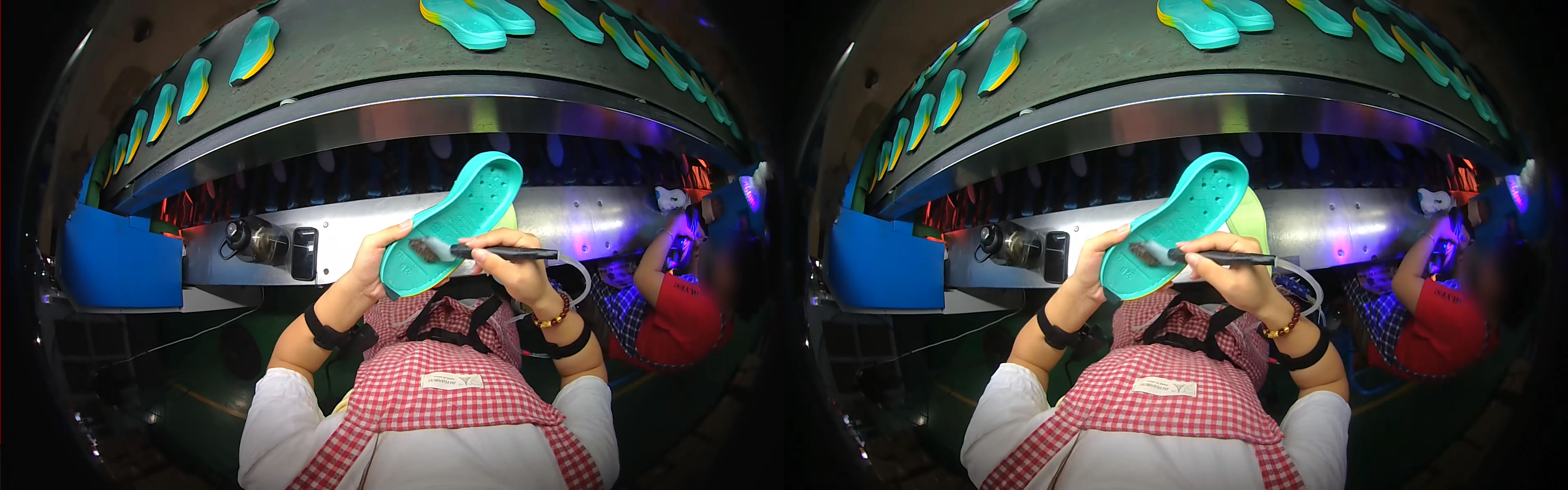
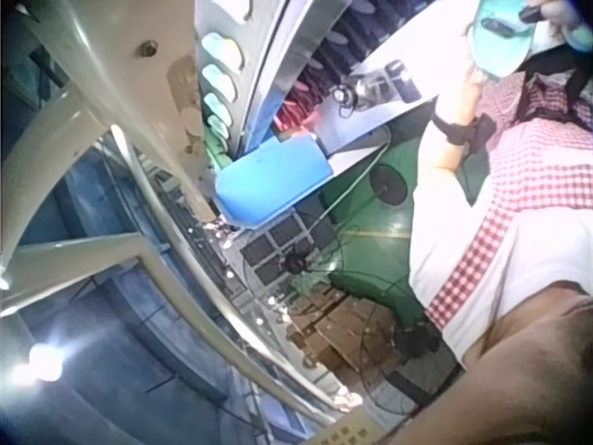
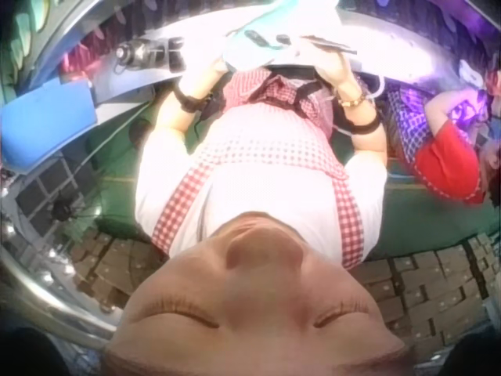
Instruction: Applying glue or adhesive to the inside of shoe outsoles using a brush before placing them on a conveyor.
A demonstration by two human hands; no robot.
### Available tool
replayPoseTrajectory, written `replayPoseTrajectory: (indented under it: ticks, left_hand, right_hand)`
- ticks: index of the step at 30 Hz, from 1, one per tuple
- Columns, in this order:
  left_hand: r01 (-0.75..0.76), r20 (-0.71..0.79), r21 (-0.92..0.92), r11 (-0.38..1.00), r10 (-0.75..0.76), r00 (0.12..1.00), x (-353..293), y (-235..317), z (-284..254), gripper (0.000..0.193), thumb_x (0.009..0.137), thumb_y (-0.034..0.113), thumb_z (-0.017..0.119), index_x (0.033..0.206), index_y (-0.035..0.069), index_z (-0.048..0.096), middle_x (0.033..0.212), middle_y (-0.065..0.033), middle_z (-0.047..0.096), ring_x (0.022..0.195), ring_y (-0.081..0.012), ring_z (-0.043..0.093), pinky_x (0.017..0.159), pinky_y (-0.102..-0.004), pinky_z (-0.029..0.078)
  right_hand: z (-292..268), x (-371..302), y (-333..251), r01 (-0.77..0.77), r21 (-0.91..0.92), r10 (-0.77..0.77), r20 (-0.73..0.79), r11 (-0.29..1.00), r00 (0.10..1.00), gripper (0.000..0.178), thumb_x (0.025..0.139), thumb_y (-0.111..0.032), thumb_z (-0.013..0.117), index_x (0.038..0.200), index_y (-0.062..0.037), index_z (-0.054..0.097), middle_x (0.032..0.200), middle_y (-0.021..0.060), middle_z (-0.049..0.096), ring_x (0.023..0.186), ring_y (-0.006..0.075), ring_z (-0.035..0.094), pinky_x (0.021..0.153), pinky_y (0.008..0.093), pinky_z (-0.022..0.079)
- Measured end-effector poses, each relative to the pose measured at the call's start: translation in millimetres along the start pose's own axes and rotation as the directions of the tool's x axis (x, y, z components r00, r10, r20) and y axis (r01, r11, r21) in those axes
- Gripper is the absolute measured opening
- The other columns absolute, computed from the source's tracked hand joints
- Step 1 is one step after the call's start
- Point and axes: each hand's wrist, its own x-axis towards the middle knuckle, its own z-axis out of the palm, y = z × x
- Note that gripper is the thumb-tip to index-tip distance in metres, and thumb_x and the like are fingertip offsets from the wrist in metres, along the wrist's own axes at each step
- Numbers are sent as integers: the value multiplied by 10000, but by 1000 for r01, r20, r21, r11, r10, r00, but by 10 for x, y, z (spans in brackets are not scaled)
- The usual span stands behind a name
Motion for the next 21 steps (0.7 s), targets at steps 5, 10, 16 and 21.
replayPoseTrajectory:
  ticks: [5,10,16,21]
  left_hand:
    - [-18,37,-86,996,21,999,47,-60,-99,489,857,283,458,1241,-8,381,1141,-225,511,962,-343,574,798,-485,491]
    - [-60,12,-95,994,62,998,107,-53,-119,463,853,261,480,1213,-20,406,1086,-200,547,914,-298,601,773,-432,514]
    - [-106,-20,-39,994,105,994,88,-104,-160,480,845,254,497,1227,-19,396,1079,-169,555,923,-240,595,802,-362,502]
    - [-121,20,21,992,120,993,114,-44,-192,498,849,256,493,1255,-10,381,1114,-149,540,979,-221,567,834,-353,482]
  right_hand:
    - [-104,34,202,97,-84,-112,-198,992,974,137,808,-13,557,917,60,598,913,163,636,647,125,603,613,228,495]
    - [-72,190,311,99,-86,-121,-299,991,947,154,810,-14,560,941,58,596,885,133,637,619,111,589,578,218,492]
    - [-13,340,438,25,-218,-136,-515,976,846,157,774,1,594,927,27,619,837,129,647,621,124,606,568,235,494]
    - [210,107,281,203,-522,-431,-362,828,827,143,745,28,599,887,28,611,771,169,626,650,209,614,569,266,462]
